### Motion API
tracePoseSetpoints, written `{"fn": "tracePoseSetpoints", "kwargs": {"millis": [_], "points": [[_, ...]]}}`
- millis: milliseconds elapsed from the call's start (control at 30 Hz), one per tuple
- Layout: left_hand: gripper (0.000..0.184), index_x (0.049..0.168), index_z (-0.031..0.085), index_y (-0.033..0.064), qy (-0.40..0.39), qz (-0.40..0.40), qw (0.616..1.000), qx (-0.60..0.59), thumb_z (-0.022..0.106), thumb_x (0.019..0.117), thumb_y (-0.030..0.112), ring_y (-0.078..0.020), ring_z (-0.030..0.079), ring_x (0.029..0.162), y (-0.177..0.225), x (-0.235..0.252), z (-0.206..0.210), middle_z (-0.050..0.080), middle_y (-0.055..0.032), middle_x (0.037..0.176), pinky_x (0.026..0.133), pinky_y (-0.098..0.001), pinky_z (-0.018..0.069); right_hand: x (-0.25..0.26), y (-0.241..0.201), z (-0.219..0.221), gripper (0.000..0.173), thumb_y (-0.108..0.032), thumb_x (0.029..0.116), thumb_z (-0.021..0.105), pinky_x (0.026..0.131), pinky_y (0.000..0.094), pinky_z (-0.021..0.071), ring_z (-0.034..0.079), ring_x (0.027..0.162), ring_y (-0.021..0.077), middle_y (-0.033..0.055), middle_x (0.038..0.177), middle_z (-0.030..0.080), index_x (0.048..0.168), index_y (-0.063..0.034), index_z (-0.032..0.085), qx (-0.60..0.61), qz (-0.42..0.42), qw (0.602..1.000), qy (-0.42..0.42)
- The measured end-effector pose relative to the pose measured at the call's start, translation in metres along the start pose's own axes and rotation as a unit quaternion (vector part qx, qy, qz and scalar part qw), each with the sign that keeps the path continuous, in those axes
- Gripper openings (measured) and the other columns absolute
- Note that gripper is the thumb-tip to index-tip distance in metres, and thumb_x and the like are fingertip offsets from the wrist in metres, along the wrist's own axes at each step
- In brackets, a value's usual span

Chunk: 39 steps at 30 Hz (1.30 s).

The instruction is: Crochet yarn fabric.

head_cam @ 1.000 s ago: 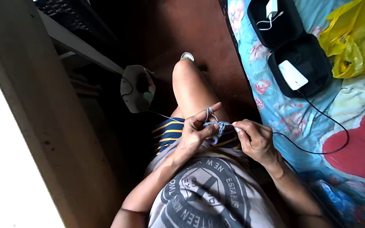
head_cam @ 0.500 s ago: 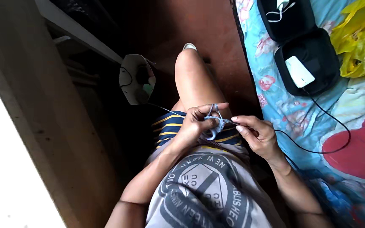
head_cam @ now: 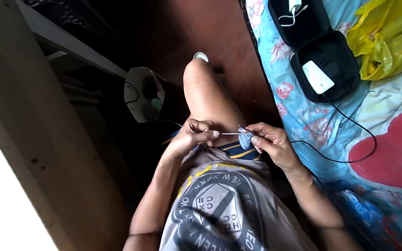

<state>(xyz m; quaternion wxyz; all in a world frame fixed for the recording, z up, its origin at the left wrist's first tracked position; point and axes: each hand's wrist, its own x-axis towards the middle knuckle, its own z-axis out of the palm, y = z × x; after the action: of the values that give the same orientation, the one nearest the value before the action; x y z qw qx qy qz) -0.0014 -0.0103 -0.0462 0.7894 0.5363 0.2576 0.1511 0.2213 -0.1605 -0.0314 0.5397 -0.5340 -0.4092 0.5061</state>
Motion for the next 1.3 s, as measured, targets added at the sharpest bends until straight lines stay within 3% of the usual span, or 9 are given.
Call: {"fn": "tracePoseSetpoints", "kwargs": {"millis": [67,167,267,333,467,667,767,967,1300], "points": [[0.026,0.064,0.07,0.0191,-0.007,0.06,0.998,-0.019,0.07,0.0891,0.026,-0.0017,0.068,0.077,-0.002,-0.002,-0.009,0.075,0.0055,0.093,0.062,-0.0176,0.0543,0.001,0.001,0.001,0.023,-0.001,0.097,0.056,0.058,0.0133,0.0475,0.054,0.062,-0.0035,-0.0054,0.079,0.065,0.114,-0.0038,0.07,0.019,0.006,1.0,-0.012],[0.02,0.098,0.081,0.0194,-0.038,0.156,0.983,-0.09,0.072,0.0922,0.037,-0.0202,0.063,0.123,-0.003,0.005,0.001,0.072,-0.0036,0.124,0.106,-0.0378,0.0498,0.002,-0.001,0.006,0.022,-0.002,0.0976,0.056,0.056,0.013,0.0473,0.054,0.06,-0.0031,-0.006,0.074,0.063,0.114,-0.0027,0.07,0.042,0.019,0.998,-0.037],[0.054,0.14,0.063,0.0159,-0.041,0.126,0.986,-0.1,0.077,0.0872,0.018,-0.0121,0.069,0.104,-0.001,0.011,0.03,0.072,-0.0028,0.12,0.088,-0.029,0.0582,0.004,-0.007,0.015,0.026,0.0,0.0966,0.054,0.056,0.0116,0.0451,0.053,0.061,-0.0044,-0.0056,0.078,0.065,0.118,-0.0009,0.07,0.021,0.013,0.999,-0.029],[0.074,0.154,0.044,0.0107,-0.029,0.081,0.993,-0.083,0.069,0.0857,-0.003,-0.0093,0.067,0.086,0.003,0.013,0.042,0.07,-0.0029,0.105,0.074,-0.0249,0.0583,0.005,-0.013,0.02,0.033,0.002,0.096,0.052,0.061,0.0128,0.0474,0.055,0.066,-0.0035,-0.0024,0.088,0.068,0.126,0.001,0.066,-0.035,0.0,0.999,-0.004],[0.076,0.157,0.039,0.011,0.041,0.063,0.993,-0.091,0.063,0.0879,-0.011,-0.0086,0.067,0.075,0.003,0.015,0.048,0.071,-0.0039,0.092,0.069,-0.0235,0.0573,0.007,-0.016,0.027,0.04,0.0,0.0955,0.052,0.058,0.0132,0.0451,0.052,0.062,-0.0023,-0.0029,0.081,0.064,0.133,-0.0038,0.065,-0.105,0.002,0.993,0.054],[0.072,0.153,0.044,0.007,0.066,0.037,0.992,-0.1,0.061,0.0859,-0.013,-0.0068,0.065,0.071,0.0,0.013,0.043,0.069,-0.0018,0.084,0.068,-0.0225,0.0564,0.017,-0.007,0.033,0.04,0.001,0.0962,0.05,0.048,0.0132,0.0338,0.041,0.053,-0.0031,-0.0051,0.075,0.06,0.132,-0.0066,0.065,0.062,0.066,0.992,0.084],[0.072,0.155,0.041,0.0096,0.074,0.023,0.99,-0.115,0.06,0.0891,-0.012,-0.0089,0.067,0.075,0.0,0.014,0.036,0.071,-0.0053,0.092,0.069,-0.0237,0.0573,0.023,-0.001,0.028,0.04,0.002,0.0957,0.052,0.056,0.0139,0.0428,0.049,0.06,-0.0023,-0.003,0.079,0.063,0.134,-0.0028,0.064,-0.078,0.004,0.995,0.066],[0.072,0.157,0.038,0.0091,0.104,0.007,0.99,-0.1,0.058,0.0909,-0.011,-0.0092,0.067,0.075,0.006,0.02,0.028,0.073,-0.0081,0.096,0.069,-0.0227,0.0561,0.041,0.005,0.019,0.034,0.002,0.0985,0.052,0.092,0.0229,0.0566,0.07,0.105,0.0077,0.0106,0.124,0.072,0.128,0.001,0.068,-0.269,-0.098,0.958,0.017],[0.064,0.153,0.045,0.0073,0.163,-0.002,0.979,-0.124,0.058,0.0926,-0.011,-0.0084,0.066,0.068,0.007,0.025,0.019,0.072,-0.0074,0.088,0.063,-0.0217,0.0565,0.056,0.008,0.018,0.031,0.001,0.0993,0.051,0.095,0.0239,0.0558,0.069,0.11,0.0085,0.0089,0.123,0.073,0.123,0.0001,0.072,-0.255,-0.086,0.963,-0.004]]}}
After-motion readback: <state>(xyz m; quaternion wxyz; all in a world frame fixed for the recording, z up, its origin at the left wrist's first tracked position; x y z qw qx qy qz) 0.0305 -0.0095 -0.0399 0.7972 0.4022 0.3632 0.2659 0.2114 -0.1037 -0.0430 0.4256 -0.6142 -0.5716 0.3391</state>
